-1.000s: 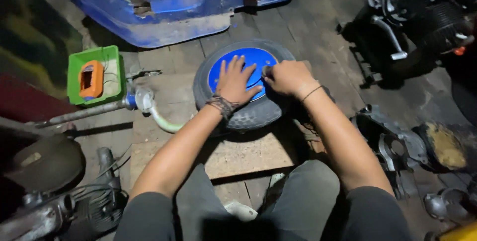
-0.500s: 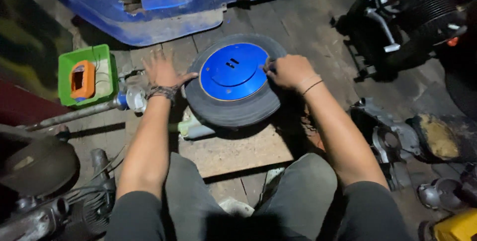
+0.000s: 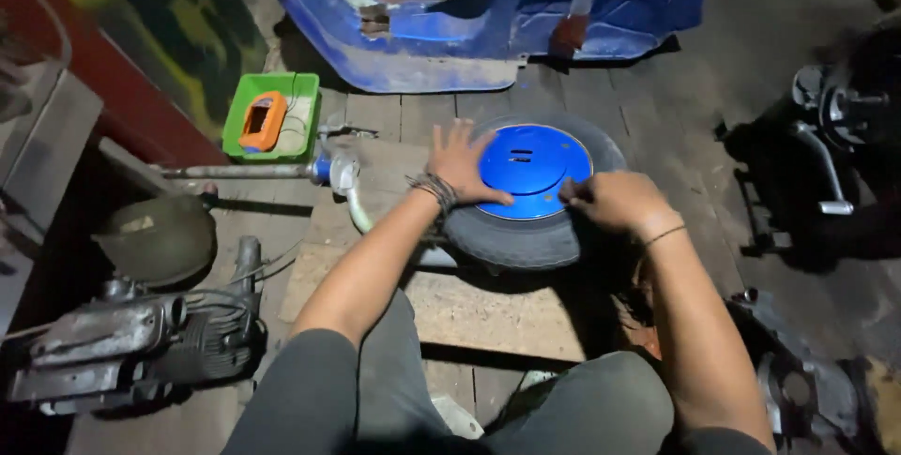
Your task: The person is cleaning a blue wheel cover and a small tire using a cloth in a workshop environment.
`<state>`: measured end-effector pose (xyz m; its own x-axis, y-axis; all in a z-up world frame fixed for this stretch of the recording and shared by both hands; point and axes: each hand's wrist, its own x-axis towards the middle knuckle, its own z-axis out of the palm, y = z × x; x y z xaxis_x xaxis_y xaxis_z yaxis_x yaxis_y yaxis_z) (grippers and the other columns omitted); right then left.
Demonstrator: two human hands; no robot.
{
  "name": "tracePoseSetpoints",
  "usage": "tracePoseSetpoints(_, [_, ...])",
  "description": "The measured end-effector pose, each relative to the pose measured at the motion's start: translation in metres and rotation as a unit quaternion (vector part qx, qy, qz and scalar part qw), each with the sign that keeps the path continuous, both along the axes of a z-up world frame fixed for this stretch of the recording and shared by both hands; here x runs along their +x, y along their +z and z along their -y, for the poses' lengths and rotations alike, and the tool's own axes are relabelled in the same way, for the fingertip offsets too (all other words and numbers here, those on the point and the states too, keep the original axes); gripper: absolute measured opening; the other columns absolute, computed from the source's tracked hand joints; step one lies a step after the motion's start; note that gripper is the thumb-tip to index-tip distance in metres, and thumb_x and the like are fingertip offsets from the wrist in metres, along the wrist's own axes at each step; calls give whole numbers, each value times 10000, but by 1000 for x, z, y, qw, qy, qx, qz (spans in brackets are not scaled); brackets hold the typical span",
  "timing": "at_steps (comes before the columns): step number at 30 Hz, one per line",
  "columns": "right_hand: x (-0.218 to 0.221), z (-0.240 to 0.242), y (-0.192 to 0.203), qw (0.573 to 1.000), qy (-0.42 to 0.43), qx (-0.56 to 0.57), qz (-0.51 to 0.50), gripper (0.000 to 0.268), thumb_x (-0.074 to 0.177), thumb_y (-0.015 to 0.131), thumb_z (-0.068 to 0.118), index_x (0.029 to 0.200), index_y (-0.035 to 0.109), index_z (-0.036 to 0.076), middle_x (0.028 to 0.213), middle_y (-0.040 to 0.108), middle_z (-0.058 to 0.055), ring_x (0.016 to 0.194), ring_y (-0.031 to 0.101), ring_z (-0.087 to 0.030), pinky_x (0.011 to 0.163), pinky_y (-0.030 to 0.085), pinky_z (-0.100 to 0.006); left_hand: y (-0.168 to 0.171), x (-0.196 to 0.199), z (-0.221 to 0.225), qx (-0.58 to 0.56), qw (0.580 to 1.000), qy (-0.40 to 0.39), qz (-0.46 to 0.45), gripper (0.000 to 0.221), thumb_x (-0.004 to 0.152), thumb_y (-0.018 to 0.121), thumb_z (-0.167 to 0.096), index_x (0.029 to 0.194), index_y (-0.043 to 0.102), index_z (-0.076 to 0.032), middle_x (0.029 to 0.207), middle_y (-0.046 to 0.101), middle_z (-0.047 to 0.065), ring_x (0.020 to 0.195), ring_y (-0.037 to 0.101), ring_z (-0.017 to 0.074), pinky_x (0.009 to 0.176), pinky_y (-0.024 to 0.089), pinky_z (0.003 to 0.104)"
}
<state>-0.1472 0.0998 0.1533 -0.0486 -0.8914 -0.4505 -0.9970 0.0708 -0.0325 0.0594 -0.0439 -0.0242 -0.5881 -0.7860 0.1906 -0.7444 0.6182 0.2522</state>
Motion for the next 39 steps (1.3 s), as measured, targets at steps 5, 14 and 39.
tracePoseSetpoints(5, [-37,1,-25,996,-83,-42,-3,469,967,568,464,1139,807,98,1056,800,-245,1099,721,-466,902,568,-593,11,46,34,10,993,113,29,1345,516,779,-911,1585,397,-190,1611,352,254,1547,242,426,1221,21,685])
tracePoseSetpoints(14, [0,24,-71,999,30,-18,8,382,932,572,510,1207,770,332,1143,786,-124,1178,693,-392,979,554,-561,29,-32,-41,5,987,-141,-83,1369,503,701,-983,1595,361,-231,1582,409,227,1518,327,448,1241,155,675])
tracePoseSetpoints(39, [1,11,-29,994,2,-15,109,372,966,575,352,1209,771,150,1178,756,-218,1181,651,-490,1004,510,-608,7,-13,-20,8,989,-145,-31,1408,488,712,-998,1610,334,-236,1614,344,232,1525,281,444,1211,147,687])
